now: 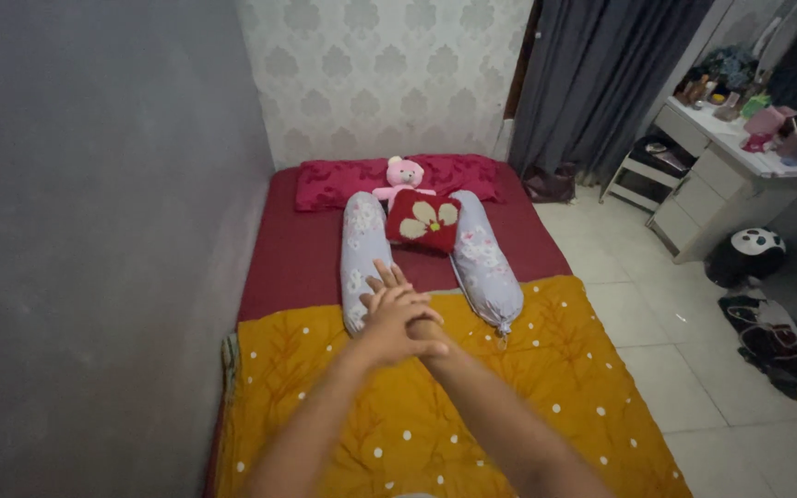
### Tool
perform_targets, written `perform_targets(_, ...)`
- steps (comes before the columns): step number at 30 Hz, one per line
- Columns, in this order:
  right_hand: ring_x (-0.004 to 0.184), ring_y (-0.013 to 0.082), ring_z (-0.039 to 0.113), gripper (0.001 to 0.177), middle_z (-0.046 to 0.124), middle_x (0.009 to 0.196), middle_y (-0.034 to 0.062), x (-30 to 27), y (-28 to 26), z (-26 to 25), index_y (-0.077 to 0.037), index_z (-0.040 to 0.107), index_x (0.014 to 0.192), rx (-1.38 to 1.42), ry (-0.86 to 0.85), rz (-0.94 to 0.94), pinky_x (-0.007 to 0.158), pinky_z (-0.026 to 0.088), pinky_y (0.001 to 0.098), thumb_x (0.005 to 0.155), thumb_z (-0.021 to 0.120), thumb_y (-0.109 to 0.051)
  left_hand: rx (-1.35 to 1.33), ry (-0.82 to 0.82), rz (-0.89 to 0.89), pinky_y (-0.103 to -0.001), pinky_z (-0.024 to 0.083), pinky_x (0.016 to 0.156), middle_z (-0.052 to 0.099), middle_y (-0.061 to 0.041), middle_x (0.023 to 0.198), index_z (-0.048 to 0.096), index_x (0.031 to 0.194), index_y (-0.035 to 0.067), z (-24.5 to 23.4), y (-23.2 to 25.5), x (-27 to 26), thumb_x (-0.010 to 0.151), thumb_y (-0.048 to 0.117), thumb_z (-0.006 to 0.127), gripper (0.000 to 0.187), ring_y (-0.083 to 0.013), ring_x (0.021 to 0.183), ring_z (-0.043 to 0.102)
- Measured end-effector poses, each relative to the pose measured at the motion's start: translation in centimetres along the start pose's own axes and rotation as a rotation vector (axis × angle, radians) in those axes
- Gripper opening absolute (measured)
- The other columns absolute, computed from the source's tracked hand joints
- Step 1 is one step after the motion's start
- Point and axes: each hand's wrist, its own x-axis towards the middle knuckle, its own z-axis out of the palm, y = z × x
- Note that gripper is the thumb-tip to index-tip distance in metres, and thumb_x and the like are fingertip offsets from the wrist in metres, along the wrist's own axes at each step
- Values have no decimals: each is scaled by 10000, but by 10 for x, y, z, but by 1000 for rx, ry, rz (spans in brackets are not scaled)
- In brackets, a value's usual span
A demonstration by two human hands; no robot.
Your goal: Arranging pillows and bolsters on a bed in a bedroom.
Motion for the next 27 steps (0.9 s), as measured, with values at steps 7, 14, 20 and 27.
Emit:
perform_targets(7, 1569, 368, 66, 637, 258, 1659, 122, 4, 18, 119, -186, 434, 1507, 97, -231, -47, 1236, 69, 593, 948, 510, -483, -540, -82, 237, -451, 229, 1243, 585, -35, 1513, 726, 1278, 257, -10, -52, 9, 754, 616, 774, 637, -254, 1508, 385)
perform_targets(14, 1525, 372, 150, 559, 272, 1628, 151, -10, -2, 35, -237, 503, 1464, 229, -191, 67, 1207, 169, 573, 927, 543, -390, -131, -55, 14, -570, 37, 1253, 536, -62, 1492, 723, 1206, 227, -24, 30, -10, 666, 649, 808, 692, -262, 1536, 279)
perform_targets(20, 1602, 305, 296, 459, 484, 1536, 61, 21, -5, -11, -231, 557, 1449, 72, -324, 66, 1307, 234, 519, 1004, 533, -341, 250, -234, -160, -593, -11, 1193, 319, -191, 1571, 582, 1353, 125, -43, 73, -4, 583, 879, 800, 1100, -407, 1517, 74)
perform_targets(27, 1464, 352, 417, 703, 495, 1518, 115, -8, 5, 38, -177, 374, 1534, 1685, 18, 234, 1196, 361, 497, 946, 589, -497, -59, -43, 10, -567, -25, 1244, 443, -49, 1587, 739, 1264, 257, -33, 12, 8, 577, 760, 773, 853, -287, 1566, 142)
